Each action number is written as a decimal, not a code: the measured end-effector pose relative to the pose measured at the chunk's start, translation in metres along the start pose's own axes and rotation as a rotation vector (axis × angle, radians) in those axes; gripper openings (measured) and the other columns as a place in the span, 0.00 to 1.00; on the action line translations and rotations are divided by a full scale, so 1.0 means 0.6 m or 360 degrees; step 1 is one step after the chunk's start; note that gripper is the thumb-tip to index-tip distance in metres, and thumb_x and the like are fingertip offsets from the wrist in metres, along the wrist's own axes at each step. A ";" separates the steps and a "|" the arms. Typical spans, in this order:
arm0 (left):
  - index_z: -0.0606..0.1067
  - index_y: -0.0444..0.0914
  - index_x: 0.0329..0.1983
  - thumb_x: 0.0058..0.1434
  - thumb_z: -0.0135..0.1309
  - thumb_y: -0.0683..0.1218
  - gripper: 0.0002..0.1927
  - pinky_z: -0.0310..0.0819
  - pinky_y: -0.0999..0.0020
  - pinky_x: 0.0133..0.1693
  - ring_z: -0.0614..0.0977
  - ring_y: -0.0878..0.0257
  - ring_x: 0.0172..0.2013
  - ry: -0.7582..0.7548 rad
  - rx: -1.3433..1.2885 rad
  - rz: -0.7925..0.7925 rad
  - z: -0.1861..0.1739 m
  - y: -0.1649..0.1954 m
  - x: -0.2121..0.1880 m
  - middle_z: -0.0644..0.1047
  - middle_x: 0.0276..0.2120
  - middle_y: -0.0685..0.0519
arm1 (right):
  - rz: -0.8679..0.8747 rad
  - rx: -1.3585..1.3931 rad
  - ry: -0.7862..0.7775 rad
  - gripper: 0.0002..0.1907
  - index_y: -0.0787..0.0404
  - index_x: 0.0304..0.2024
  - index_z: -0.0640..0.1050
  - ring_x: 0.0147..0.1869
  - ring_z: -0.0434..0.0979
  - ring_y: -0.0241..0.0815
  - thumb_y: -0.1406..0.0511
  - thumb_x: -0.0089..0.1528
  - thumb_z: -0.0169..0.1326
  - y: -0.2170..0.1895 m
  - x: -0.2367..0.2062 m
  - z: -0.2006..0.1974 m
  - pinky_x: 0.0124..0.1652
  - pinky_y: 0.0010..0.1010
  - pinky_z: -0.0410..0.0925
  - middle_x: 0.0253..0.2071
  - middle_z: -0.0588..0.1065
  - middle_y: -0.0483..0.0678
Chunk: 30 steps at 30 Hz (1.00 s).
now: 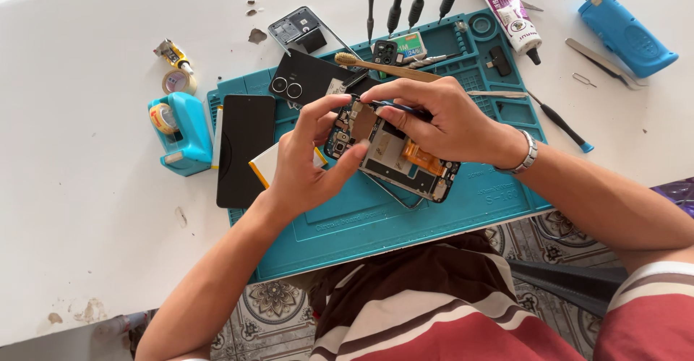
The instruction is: The person works on a disassembled smartphone on a blue anti-static mat, using tweezers to adjust small internal components and ribbon cables, then uses a toothbrush to clean the interior. The person handles the phone chassis, battery, and internal connectors throughout the clip.
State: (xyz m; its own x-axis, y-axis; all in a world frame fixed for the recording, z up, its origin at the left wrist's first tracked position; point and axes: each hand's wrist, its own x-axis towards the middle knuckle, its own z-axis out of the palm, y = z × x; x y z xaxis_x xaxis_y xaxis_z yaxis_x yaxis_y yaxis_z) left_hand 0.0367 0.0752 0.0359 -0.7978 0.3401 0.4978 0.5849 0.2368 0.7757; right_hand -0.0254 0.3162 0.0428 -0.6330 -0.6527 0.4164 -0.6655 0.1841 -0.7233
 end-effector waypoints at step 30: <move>0.75 0.40 0.37 0.60 0.66 0.49 0.12 0.73 0.68 0.31 0.81 0.64 0.31 -0.0099 0.0695 0.0843 -0.062 0.001 0.007 0.80 0.35 0.55 | -0.0035 0.0399 -0.0509 0.16 0.59 0.56 0.79 0.20 0.74 0.28 0.71 0.66 0.54 -0.033 0.001 0.006 0.22 0.22 0.64 0.28 0.82 0.46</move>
State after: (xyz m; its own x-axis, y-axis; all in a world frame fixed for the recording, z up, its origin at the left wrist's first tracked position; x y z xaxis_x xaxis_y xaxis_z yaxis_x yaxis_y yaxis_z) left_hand 0.0282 0.0431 0.0526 -0.3861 0.5598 0.7332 0.9092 0.3650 0.2002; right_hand -0.0109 0.3094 0.0553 -0.4384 -0.8575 0.2691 -0.5354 0.0087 -0.8445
